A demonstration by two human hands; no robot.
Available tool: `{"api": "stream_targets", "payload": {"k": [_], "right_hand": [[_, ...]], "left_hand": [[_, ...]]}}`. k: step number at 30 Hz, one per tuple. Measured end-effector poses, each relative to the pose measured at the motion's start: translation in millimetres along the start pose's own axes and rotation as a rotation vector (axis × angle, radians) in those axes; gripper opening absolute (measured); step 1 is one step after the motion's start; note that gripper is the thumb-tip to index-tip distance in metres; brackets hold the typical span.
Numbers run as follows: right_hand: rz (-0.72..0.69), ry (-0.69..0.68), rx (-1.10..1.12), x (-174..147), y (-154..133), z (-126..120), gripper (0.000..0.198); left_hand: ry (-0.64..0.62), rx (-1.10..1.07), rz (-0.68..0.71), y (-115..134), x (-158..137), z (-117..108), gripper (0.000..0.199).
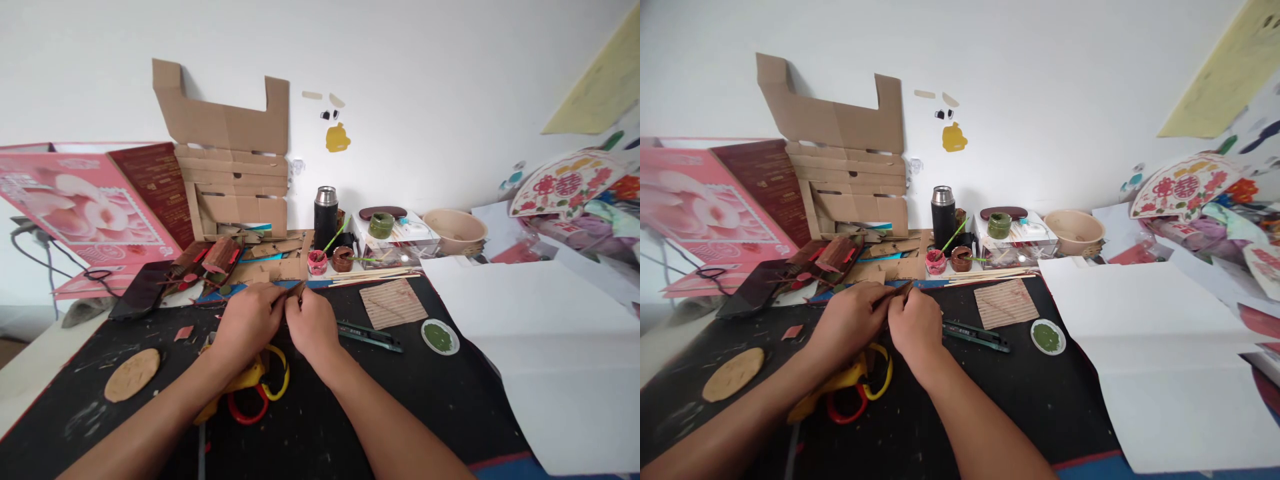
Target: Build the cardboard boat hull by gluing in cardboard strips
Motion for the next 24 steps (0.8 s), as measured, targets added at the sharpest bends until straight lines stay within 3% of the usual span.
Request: {"api": "stream_targets", "payload": {"k": [24], "right_hand": [[-0.002,0.003,0.008,1.2,1.9,1.9,0.031]], "left_hand": [[-0.024,0.016,-0.019,2.7,-0.7,-1.7,0.025]]}}
Point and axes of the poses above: each hand's wrist, its own x-axis towards the middle knuckle, its own z-axis out of the palm, y = z × x, the point moved 2 cm from there along x, towards the middle knuckle, and after that the axes turned 7 degrees about x, right-handed, at the moved point
